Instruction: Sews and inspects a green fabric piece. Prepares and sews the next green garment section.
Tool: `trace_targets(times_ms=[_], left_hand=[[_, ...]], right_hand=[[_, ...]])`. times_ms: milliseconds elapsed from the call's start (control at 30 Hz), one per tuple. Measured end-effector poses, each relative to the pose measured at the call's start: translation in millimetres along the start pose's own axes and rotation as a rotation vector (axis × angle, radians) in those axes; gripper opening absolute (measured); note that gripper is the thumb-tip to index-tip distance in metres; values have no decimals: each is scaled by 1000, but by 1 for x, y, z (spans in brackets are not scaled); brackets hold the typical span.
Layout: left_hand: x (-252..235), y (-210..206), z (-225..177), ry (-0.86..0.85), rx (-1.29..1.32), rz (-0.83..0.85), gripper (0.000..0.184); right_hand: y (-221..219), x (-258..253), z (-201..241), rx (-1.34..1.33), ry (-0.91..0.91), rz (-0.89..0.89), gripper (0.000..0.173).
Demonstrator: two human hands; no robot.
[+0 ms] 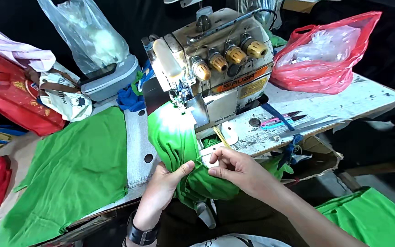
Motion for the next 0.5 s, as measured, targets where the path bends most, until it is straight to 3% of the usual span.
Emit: trace_targets(times_ms=[133,233,433,500], left_hand=[[-1,0,-3,-20,-48,-32,19],[-1,-1,-2,-73,-75,-54,17],[4,7,-4,-91,56,-5,16],[4,9,-5,-64,20,-31,15]], right_hand=[[9,6,5,-128,-22,196,20],[10,10,13,-197,-25,244,18],[19,4,9,-39,29,98,11],[23,3,4,196,86,-32,8]])
Point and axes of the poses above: each hand's wrist, its own x-axis away from the middle knuckle, its own y-axis out of the back of the hand, z = x × y, the point moved 1 cm from there along -x, towards the middle knuckle, and after that the axes turned 6 degrees about -x, right-handed, at the moved point
